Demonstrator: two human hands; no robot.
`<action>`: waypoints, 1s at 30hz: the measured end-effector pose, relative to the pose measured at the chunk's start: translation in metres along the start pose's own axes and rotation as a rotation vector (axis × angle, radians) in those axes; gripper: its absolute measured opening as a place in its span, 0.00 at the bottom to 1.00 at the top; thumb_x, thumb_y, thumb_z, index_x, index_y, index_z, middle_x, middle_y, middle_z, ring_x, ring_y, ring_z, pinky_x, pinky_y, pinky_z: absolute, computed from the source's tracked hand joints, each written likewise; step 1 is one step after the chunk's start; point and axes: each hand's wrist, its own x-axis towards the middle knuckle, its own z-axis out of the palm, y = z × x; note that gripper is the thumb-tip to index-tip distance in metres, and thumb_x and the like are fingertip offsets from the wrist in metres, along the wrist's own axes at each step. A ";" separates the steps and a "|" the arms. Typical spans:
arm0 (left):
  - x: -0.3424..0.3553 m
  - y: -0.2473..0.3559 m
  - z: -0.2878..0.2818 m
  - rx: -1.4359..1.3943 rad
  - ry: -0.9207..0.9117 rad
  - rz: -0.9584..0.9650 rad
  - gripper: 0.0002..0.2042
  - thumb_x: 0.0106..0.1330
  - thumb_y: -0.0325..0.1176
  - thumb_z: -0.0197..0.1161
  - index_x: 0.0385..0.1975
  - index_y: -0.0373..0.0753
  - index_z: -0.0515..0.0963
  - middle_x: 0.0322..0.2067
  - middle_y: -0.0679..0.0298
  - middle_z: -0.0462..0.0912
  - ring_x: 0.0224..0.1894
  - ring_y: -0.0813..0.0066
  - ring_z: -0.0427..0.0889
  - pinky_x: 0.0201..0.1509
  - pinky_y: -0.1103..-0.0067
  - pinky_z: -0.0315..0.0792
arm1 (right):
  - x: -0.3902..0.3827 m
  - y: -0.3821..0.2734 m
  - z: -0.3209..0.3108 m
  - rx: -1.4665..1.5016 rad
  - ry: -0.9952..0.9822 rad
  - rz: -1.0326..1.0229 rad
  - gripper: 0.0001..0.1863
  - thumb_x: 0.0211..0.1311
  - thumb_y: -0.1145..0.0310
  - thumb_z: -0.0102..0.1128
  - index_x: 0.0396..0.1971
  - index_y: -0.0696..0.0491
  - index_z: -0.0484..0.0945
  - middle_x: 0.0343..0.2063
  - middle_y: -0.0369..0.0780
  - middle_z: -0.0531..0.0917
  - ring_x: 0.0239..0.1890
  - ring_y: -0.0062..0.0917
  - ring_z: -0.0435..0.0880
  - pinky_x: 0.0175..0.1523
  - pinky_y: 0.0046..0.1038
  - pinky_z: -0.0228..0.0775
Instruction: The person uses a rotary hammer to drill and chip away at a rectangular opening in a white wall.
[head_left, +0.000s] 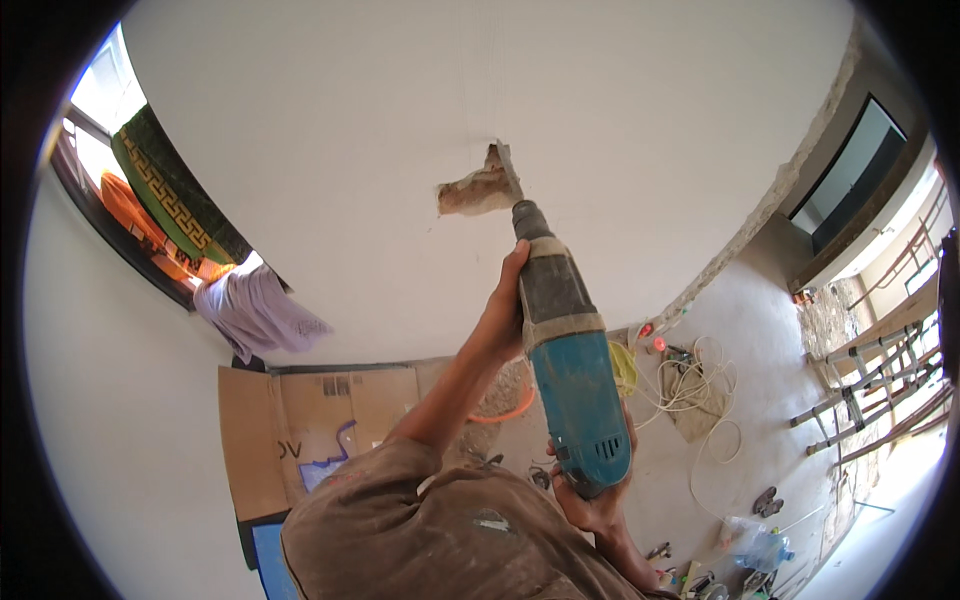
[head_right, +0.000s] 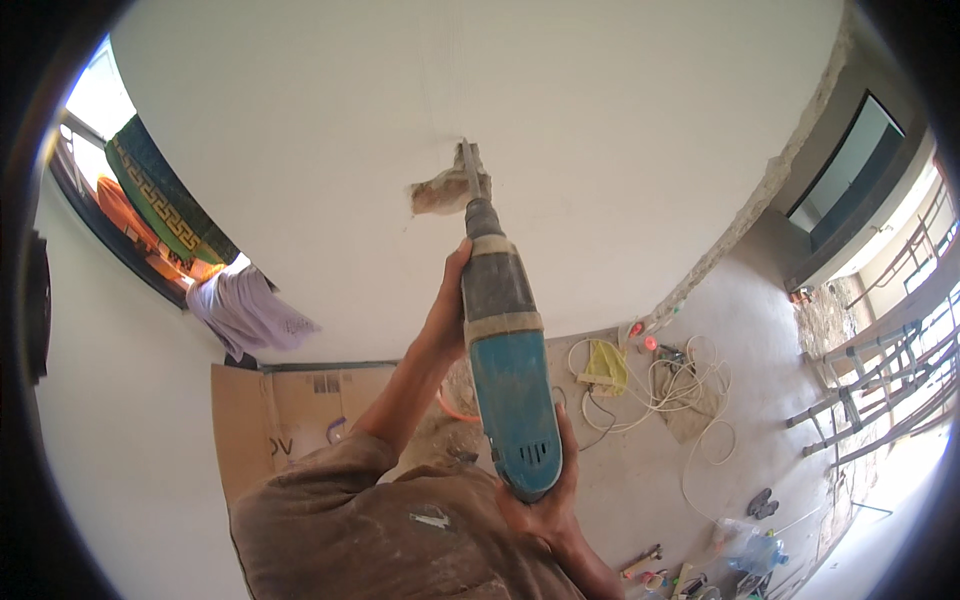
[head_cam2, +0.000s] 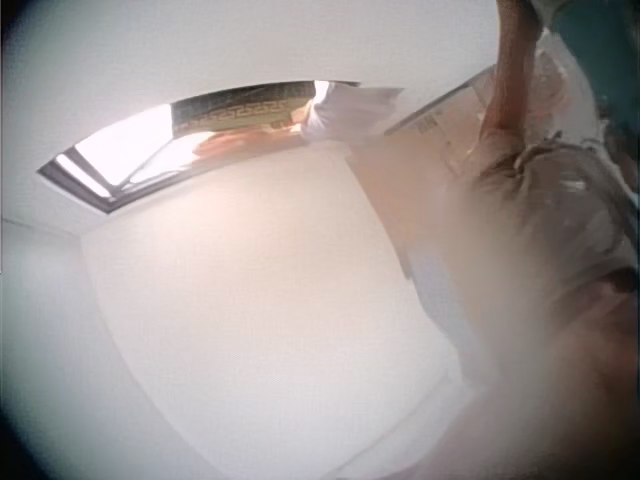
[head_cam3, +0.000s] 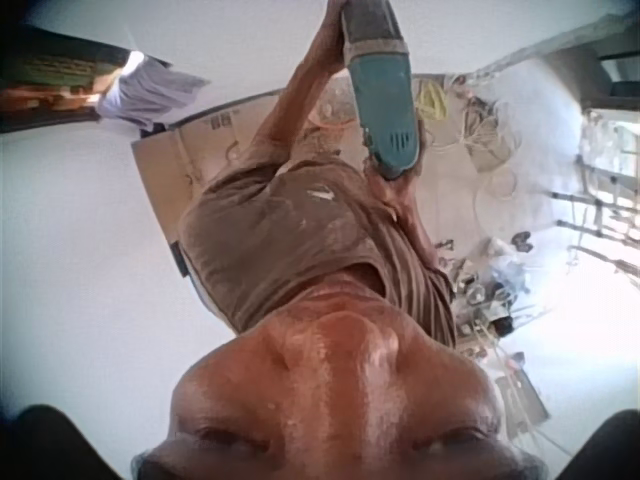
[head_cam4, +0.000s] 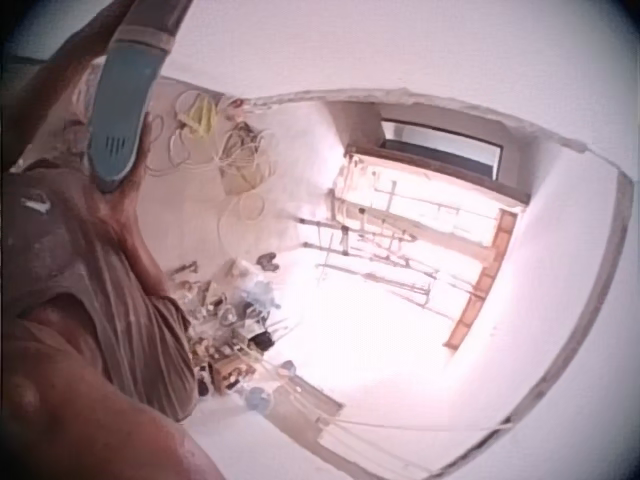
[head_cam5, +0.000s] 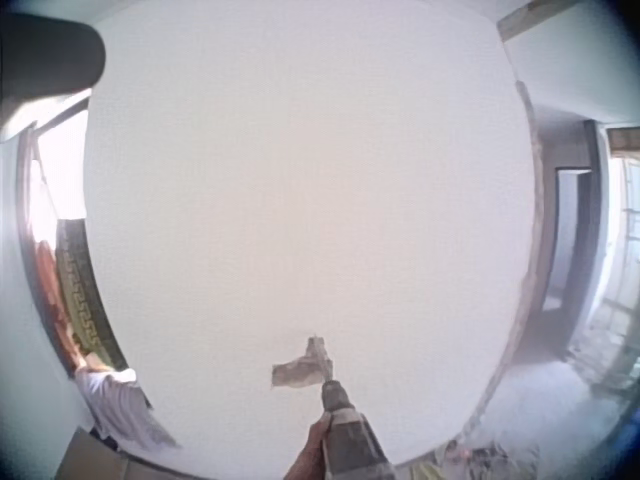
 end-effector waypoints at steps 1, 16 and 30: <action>0.009 0.006 0.002 -0.010 -0.056 0.025 0.28 0.67 0.63 0.51 0.48 0.40 0.73 0.37 0.64 0.80 0.39 0.75 0.82 0.46 0.75 0.78 | 0.005 0.006 -0.001 -0.004 -0.018 -0.052 0.55 0.41 0.80 0.57 0.71 0.56 0.37 0.52 0.48 0.73 0.49 0.30 0.78 0.51 0.33 0.74; 0.050 0.019 -0.023 -0.026 0.055 -0.024 0.30 0.66 0.63 0.51 0.48 0.39 0.74 0.38 0.61 0.81 0.39 0.75 0.83 0.44 0.74 0.80 | 0.026 0.009 -0.002 -0.387 -0.111 0.236 0.49 0.46 0.71 0.62 0.68 0.63 0.44 0.50 0.49 0.76 0.56 0.31 0.75 0.71 0.40 0.51; 0.025 -0.001 -0.014 -0.056 0.028 -0.075 0.29 0.66 0.63 0.51 0.48 0.40 0.72 0.37 0.62 0.79 0.40 0.73 0.81 0.47 0.73 0.79 | 0.022 -0.005 -0.001 -0.045 -0.005 0.113 0.54 0.42 0.81 0.54 0.71 0.57 0.35 0.56 0.48 0.68 0.52 0.31 0.76 0.55 0.32 0.70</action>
